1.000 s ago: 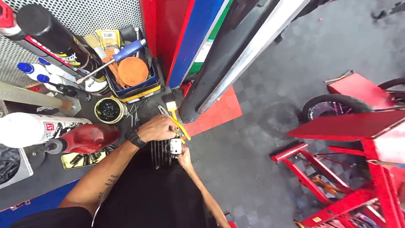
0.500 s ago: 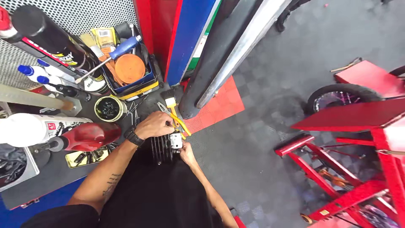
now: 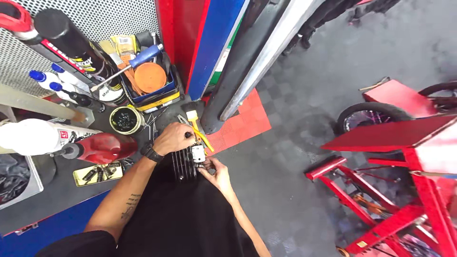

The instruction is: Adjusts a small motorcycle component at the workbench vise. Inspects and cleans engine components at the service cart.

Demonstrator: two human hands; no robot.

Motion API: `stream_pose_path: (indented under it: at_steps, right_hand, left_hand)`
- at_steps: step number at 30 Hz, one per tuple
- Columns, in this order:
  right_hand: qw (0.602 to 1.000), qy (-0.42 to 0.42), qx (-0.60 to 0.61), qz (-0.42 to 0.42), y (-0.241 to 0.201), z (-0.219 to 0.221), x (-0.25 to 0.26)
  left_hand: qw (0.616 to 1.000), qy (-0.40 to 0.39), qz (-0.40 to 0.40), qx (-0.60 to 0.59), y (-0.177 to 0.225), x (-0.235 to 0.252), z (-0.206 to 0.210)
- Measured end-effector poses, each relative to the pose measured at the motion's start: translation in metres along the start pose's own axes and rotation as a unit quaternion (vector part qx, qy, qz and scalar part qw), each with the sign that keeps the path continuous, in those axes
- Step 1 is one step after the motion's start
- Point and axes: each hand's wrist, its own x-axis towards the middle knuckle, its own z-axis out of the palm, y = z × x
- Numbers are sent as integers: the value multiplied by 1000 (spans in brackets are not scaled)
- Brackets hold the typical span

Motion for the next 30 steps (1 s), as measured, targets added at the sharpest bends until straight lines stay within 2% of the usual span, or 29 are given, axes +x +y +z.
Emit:
stream_pose_path:
  at_steps: [3,5,12,16,20,30]
  right_hand:
    - [999,24,1,-24,-8,-7,-2]
    - [999,11,48,-13,-12,-8,-1]
    - [951,-61,273,134,-26,-6,7]
    - [945,-72,274,160,-28,-6,5]
    - [944,-45,280,170,-32,-5,7]
    - [951,-45,262,159,-32,-6,4]
  left_hand:
    - [1000,3,-3,1,1,0,1]
    - [1000,3,-6,2,1,0,2]
    - [1000,-9,-6,10,1,0,1]
    - [1000,-9,-8,7,0,-1,3]
    - [1000,-7,-6,4,0,2,1]
    - [1000,-6,-3,-5,-2,1,2]
